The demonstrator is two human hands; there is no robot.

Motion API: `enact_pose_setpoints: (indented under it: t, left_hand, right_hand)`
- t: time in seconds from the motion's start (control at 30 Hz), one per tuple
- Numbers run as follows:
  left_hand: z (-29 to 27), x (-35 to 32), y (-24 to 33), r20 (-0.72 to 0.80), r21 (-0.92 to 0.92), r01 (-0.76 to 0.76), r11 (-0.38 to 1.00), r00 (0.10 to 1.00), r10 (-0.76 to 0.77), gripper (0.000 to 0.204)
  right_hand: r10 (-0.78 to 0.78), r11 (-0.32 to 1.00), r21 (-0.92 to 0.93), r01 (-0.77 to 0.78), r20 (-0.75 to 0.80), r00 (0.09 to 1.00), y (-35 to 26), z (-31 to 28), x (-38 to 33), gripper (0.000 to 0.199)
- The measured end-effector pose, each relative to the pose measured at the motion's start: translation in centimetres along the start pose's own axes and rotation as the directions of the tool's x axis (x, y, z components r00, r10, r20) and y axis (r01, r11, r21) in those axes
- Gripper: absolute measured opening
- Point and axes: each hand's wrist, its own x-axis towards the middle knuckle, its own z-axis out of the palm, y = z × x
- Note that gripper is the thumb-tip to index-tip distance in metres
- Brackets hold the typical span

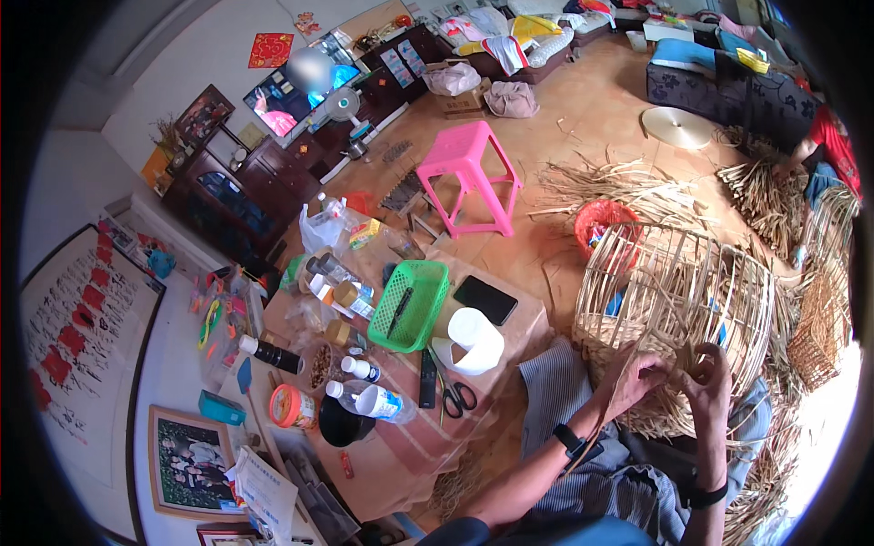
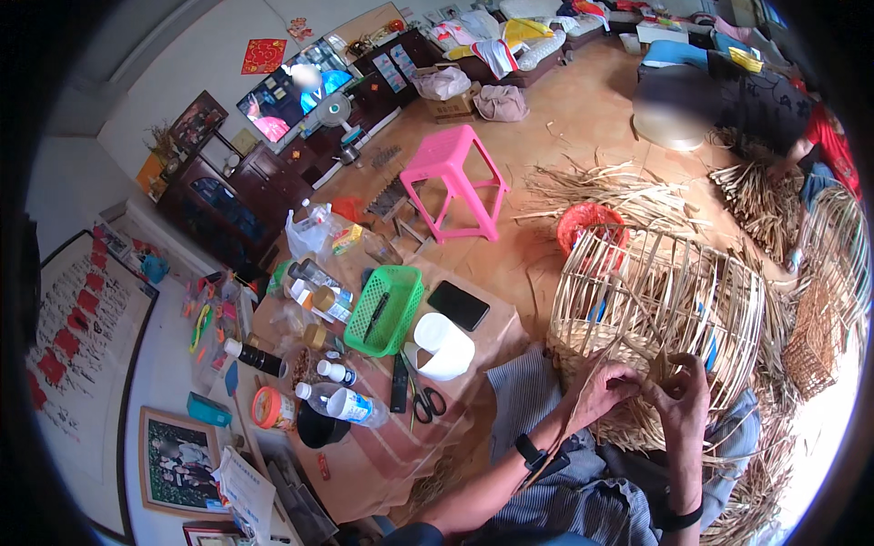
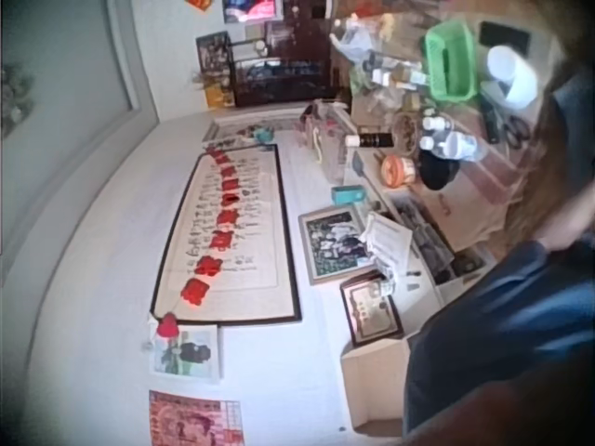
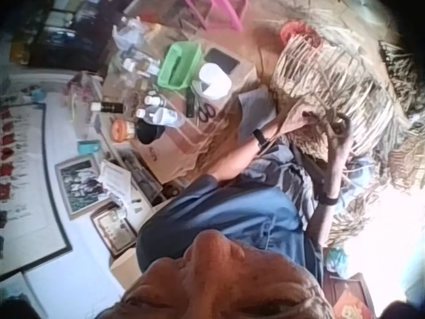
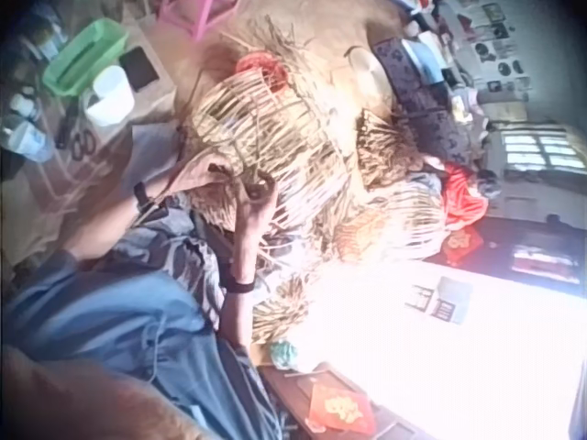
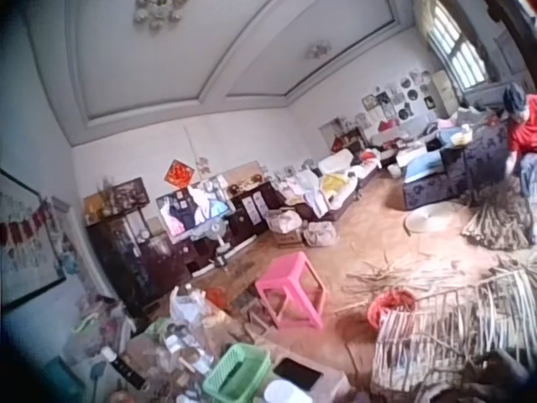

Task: The recorder is weaving a large bamboo basket by hand using flexible bamboo strips.

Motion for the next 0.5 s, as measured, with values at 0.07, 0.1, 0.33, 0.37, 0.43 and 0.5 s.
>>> enact_pose_setpoints:
  t: [0.07, 0.1, 0.33, 0.37, 0.43, 0.5]
  left_hand:
    - [-0.3, 0.2, 0.0, 0.006, 0.141, -0.136, 0.981, 0.991, 0.137, 0.019]
    - [-0.3, 0.1, 0.1, -0.012, 0.138, -0.103, 0.985, 0.994, 0.106, 0.018]
    - [0.2, -0.7, 0.3, 0.029, -0.171, 0.051, 0.984, 0.999, -0.047, 0.017]
    - [-0.5, -0.8, 0.0, 0.079, -0.023, 0.144, 0.989, 0.987, -0.142, 0.018]
    - [-1.2, -0.7, -0.3, -0.054, 0.081, -0.186, 0.979, 0.98, 0.191, 0.018]
    - [-1.5, -0.9, -0.3, -0.017, -0.032, -0.074, 0.997, 0.997, 0.074, 0.02]
  right_hand:
    - [-0.02, 0.92, -0.389, 0.047, 0.072, 0.997, -1.2, 0.3, -0.1, 0.045]
    - [-0.018, 0.824, -0.562, 0.077, 0.11, 0.994, -1.5, 0.3, -0.4, 0.045]
    - [0.118, 0.992, -0.039, -0.116, 0.032, 0.993, 0.7, -1.6, -3.6, 0.021]
    - [0.309, 0.934, 0.171, -0.314, 0.053, 0.949, 1.3, -1.4, -4.4, 0.014]
    - [0.37, 0.779, 0.498, -0.382, 0.128, 0.92, 1.7, -1.4, -5.7, 0.017]
    - [0.399, 0.711, 0.557, -0.429, 0.183, 0.899, 1.4, -1.3, -6.0, 0.021]
